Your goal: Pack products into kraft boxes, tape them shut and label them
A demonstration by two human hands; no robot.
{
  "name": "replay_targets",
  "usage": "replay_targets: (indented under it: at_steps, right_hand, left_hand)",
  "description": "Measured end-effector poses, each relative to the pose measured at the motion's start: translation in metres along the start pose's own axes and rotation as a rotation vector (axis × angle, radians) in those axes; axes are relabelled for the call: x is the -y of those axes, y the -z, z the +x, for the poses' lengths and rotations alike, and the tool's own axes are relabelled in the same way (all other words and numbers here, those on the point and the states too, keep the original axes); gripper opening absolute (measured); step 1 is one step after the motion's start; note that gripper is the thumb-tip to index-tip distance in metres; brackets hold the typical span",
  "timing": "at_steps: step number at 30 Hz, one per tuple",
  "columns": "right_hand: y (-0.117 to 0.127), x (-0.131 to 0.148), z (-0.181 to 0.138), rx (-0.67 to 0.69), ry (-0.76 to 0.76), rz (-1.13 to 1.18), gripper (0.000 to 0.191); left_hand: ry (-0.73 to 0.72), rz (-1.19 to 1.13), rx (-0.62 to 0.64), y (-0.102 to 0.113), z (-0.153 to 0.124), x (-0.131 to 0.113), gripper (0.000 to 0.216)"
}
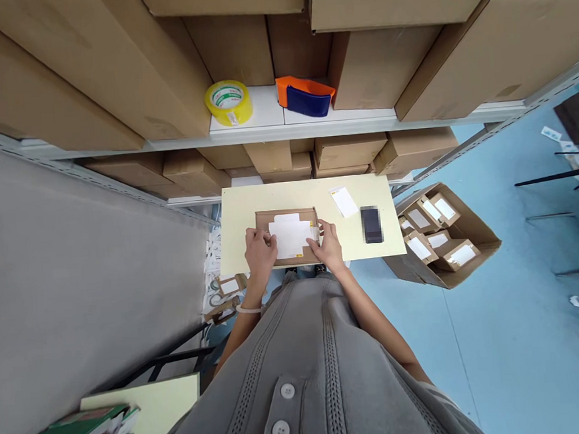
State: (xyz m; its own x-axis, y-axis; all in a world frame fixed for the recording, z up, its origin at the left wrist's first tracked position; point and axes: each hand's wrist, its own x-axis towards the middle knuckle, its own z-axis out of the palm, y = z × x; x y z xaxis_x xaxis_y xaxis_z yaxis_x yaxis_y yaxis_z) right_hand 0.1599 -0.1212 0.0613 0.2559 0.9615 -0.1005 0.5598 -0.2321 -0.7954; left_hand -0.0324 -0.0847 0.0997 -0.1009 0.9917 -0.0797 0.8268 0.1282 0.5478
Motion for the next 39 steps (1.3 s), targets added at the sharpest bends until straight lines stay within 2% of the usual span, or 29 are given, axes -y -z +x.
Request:
replay_targets:
  at_steps: [8,14,19,23,29,35,39]
  right_hand:
    - [-0.001,-0.002,0.005,0.003,-0.011,0.016,0.058]
    - [-0.001,-0.003,0.004,-0.012,-0.011,0.012,0.056]
    - [-0.002,-0.005,0.003,-0.012,-0.010,0.011,0.056]
    - [-0.003,-0.006,0.002,-0.020,0.001,0.012,0.055]
    - [-0.004,-0.010,0.000,-0.021,-0.012,0.052,0.055]
    - [-0.003,-0.011,0.000,-0.014,-0.007,0.077,0.056]
    - [-0.002,-0.014,0.000,-0.011,-0.004,0.082,0.057]
  left_hand:
    - [-0.008,0.086,-0.017,-0.005,0.008,-0.004,0.018]
    - [0.002,0.160,-0.042,-0.007,0.014,-0.009,0.037]
    - [0.050,0.181,-0.038,-0.006,0.027,-0.006,0.042]
    - [0.077,0.109,-0.011,0.000,0.033,0.002,0.035]
    - [0.030,-0.100,0.075,0.009,0.025,0.017,0.029]
    - [0.054,-0.129,0.162,0.014,0.013,0.020,0.029]
    - [0.021,-0.127,0.225,0.017,0.011,0.023,0.027]
